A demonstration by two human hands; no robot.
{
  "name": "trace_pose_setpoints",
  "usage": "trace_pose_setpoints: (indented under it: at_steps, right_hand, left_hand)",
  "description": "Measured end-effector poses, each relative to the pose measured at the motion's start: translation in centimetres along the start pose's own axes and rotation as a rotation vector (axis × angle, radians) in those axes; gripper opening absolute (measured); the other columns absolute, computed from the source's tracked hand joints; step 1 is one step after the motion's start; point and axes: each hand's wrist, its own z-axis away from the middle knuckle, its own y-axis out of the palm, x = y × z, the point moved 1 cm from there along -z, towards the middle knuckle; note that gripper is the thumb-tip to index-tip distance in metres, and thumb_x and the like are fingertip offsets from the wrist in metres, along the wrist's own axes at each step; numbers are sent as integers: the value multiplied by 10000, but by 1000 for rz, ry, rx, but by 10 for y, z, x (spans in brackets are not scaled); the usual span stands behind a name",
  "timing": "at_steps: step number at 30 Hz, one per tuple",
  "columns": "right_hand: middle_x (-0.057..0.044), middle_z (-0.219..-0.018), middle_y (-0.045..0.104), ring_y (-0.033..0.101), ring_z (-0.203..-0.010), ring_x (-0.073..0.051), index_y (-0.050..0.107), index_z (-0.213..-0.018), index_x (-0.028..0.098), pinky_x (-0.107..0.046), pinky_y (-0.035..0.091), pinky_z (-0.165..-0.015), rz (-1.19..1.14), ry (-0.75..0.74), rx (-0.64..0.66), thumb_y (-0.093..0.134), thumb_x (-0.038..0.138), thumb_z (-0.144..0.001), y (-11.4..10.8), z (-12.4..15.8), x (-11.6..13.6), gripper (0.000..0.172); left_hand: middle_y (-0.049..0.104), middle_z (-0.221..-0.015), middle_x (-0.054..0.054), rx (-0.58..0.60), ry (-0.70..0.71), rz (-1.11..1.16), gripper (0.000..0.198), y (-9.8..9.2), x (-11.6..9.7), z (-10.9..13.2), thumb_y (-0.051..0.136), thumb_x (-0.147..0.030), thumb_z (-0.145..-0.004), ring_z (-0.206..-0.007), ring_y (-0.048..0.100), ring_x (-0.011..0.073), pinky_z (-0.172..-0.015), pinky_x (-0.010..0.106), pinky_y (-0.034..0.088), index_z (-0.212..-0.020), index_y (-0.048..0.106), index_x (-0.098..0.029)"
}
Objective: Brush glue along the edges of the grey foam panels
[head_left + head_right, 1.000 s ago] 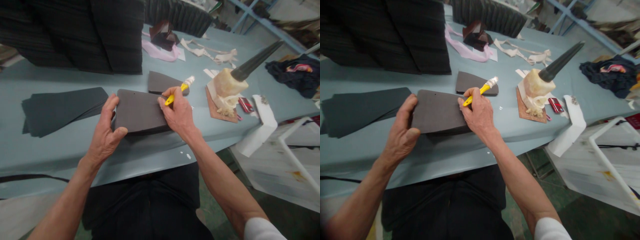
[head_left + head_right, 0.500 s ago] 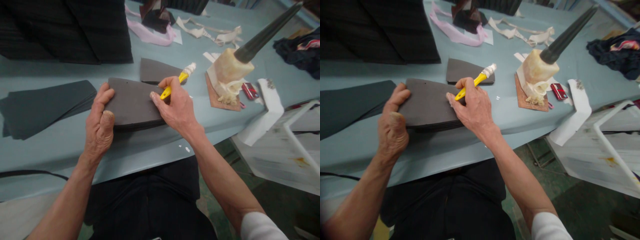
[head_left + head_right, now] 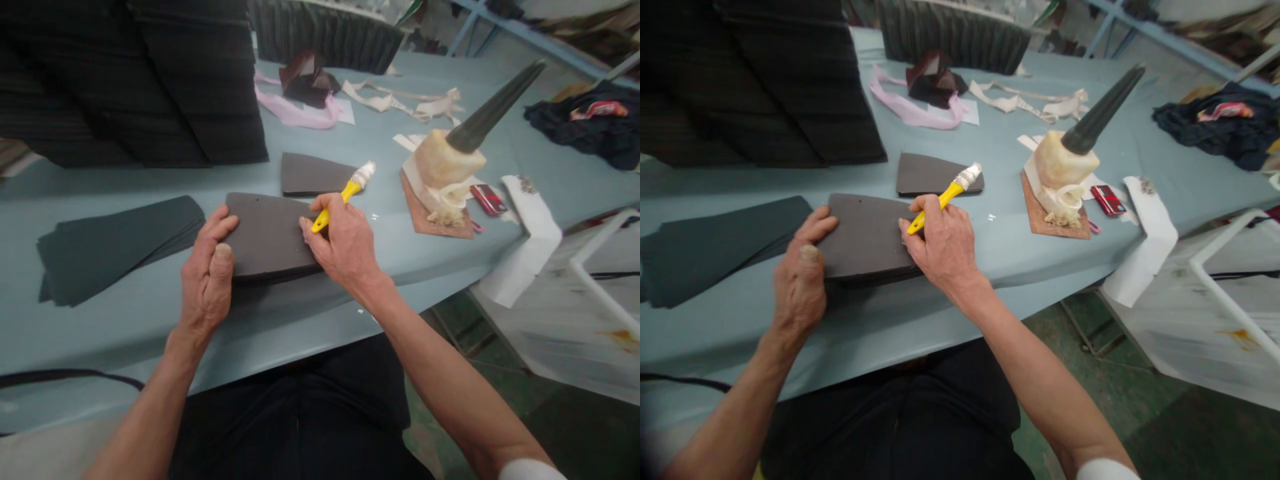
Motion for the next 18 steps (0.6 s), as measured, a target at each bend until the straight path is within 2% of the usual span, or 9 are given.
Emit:
trace_pose_setpoints:
  at_steps: [4,7,9,13,15,18]
  right_hand:
    - [-71,-1016,762,678,-915,-291,574,-1105,261,-433,508,-885,3,6,20,613,403,-987,0,-3,0,188]
    - [-81,-1015,755,685,-927,-304,574,-1112,252,-446,511,-891,11,12,42,619,405,-987,1,-5,-1,202]
    - [-82,-1009,752,689,-933,-306,575,-1116,247,-446,512,-894,14,17,54,630,402,-989,1,-6,-1,208]
    - [-63,-1018,763,689,-936,-280,573,-1108,260,-415,510,-894,17,18,41,672,407,-987,1,-6,-2,215]
    - [-58,-1033,764,696,-955,-275,564,-1117,261,-408,511,-904,14,9,40,679,410,-993,1,-7,-3,225]
    - [-57,-1069,757,700,-975,-268,547,-1130,260,-406,517,-919,2,-1,54,663,414,-1009,1,-7,-5,227]
  left_hand:
    - [624,-1633,78,81,31,-42,594,-19,-3,-6,346,-662,-1094,-1546,556,305,-1322,526,430,-1447,674,-313]
    - [648,-1609,54,83,72,-116,510,-31,-14,-22,490,-622,-1063,-1569,527,312,-1350,542,382,-1451,666,-341]
    - [629,-1629,54,134,143,-213,513,-32,-22,-39,575,-584,-1031,-1611,473,324,-1371,554,338,-1475,642,-335]
    - [525,-1712,128,372,313,-319,646,-13,-31,-74,470,-603,-1053,-1633,434,323,-1385,538,296,-1565,537,-216]
    - [547,-1686,147,483,299,-370,648,2,-28,-84,424,-618,-1047,-1585,486,363,-1343,573,352,-1526,561,-204]
    - [576,-1655,135,555,215,-427,621,16,-21,-87,392,-613,-1040,-1535,514,400,-1312,623,366,-1495,577,-236]
